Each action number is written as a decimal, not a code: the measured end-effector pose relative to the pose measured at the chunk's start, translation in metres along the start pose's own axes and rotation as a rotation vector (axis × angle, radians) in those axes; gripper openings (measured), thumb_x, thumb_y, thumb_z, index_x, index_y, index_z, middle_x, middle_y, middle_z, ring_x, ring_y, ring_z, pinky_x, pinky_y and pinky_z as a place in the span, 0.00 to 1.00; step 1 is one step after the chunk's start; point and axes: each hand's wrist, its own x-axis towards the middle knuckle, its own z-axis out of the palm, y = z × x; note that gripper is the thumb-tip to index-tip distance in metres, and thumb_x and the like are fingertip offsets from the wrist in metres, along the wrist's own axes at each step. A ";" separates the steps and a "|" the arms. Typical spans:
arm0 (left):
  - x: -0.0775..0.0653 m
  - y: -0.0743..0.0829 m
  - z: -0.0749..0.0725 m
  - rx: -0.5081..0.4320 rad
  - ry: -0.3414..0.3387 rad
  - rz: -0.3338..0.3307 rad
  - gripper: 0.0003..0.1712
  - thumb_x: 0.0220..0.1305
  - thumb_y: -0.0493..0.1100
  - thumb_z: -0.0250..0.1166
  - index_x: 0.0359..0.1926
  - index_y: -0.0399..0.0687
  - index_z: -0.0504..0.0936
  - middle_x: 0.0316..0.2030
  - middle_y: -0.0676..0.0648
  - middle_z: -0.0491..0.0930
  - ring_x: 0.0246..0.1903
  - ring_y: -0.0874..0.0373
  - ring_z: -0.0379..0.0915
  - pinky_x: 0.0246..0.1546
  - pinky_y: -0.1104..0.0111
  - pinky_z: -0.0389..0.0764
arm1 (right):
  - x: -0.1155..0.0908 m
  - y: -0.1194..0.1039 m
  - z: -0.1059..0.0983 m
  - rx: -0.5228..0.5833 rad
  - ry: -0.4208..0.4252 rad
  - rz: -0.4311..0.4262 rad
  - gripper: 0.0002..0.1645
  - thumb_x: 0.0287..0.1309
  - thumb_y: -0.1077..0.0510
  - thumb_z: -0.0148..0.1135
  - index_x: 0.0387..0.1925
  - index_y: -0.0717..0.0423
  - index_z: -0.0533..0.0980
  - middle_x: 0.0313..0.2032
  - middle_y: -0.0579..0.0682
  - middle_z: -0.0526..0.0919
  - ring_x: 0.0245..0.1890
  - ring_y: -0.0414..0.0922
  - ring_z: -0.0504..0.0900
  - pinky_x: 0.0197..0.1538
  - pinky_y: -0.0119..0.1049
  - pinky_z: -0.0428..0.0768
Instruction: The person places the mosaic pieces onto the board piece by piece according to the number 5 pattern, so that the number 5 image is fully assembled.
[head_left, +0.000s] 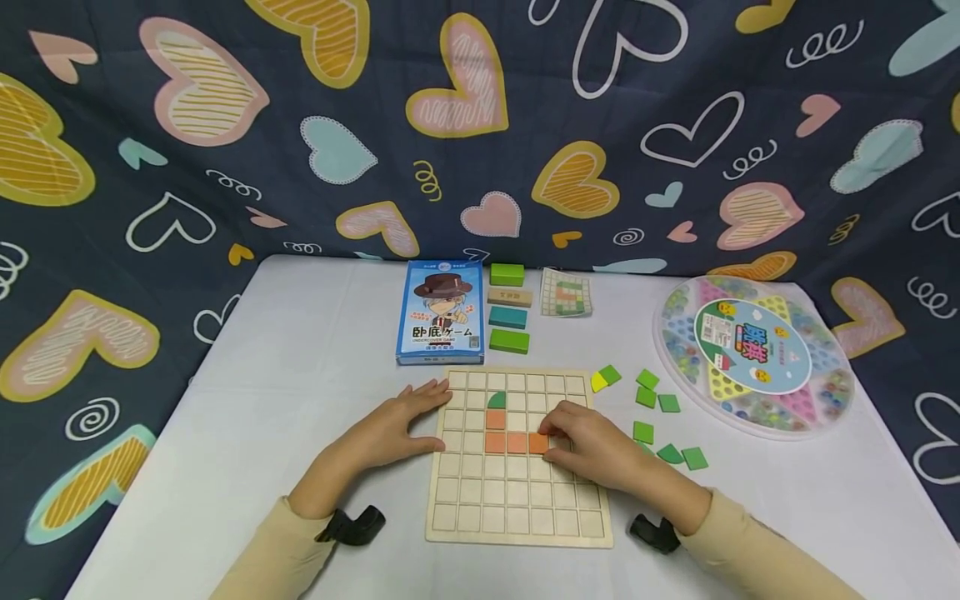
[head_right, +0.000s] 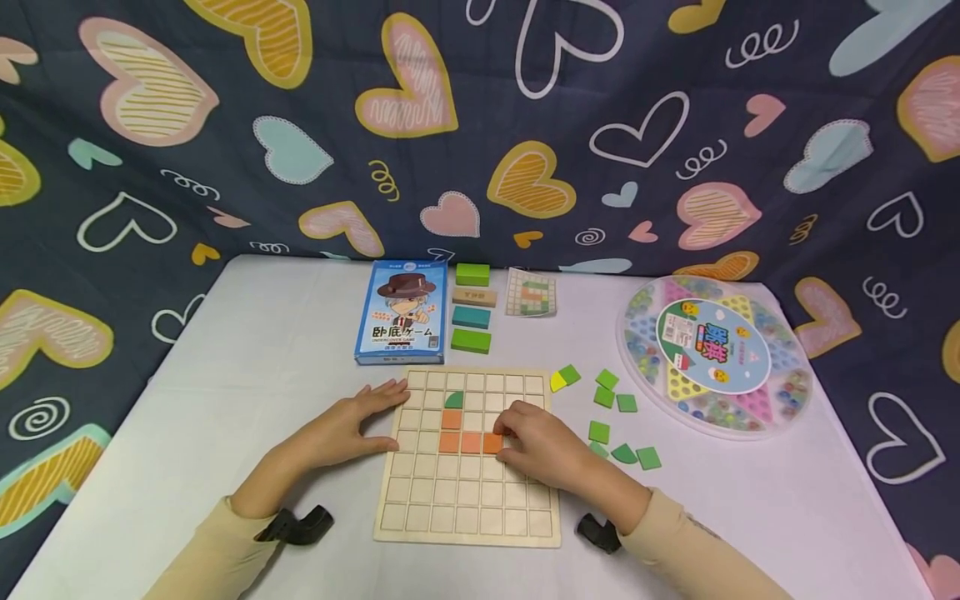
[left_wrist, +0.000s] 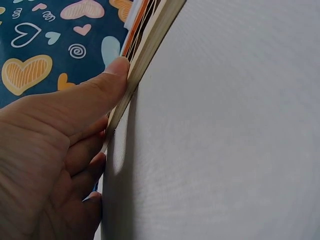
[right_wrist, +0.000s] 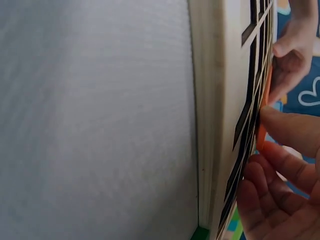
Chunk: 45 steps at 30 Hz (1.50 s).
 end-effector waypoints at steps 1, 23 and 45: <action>0.000 0.000 0.000 0.001 0.001 -0.001 0.43 0.53 0.55 0.70 0.67 0.46 0.66 0.70 0.50 0.58 0.71 0.54 0.50 0.72 0.53 0.51 | 0.001 -0.001 0.000 -0.012 0.002 -0.007 0.14 0.53 0.53 0.68 0.42 0.51 0.79 0.40 0.41 0.78 0.38 0.36 0.76 0.43 0.34 0.80; -0.001 0.001 -0.001 -0.002 -0.005 -0.002 0.43 0.54 0.54 0.70 0.67 0.45 0.66 0.71 0.50 0.58 0.72 0.53 0.50 0.72 0.54 0.51 | -0.004 0.055 -0.042 0.217 0.111 0.098 0.25 0.53 0.57 0.69 0.53 0.59 0.75 0.49 0.52 0.81 0.49 0.49 0.80 0.51 0.46 0.80; 0.000 0.001 0.000 -0.003 -0.003 -0.007 0.43 0.53 0.55 0.70 0.67 0.46 0.66 0.70 0.50 0.58 0.72 0.53 0.50 0.73 0.54 0.50 | 0.006 0.095 -0.055 -0.044 0.090 0.308 0.17 0.54 0.67 0.62 0.47 0.63 0.78 0.43 0.58 0.78 0.37 0.48 0.76 0.40 0.42 0.77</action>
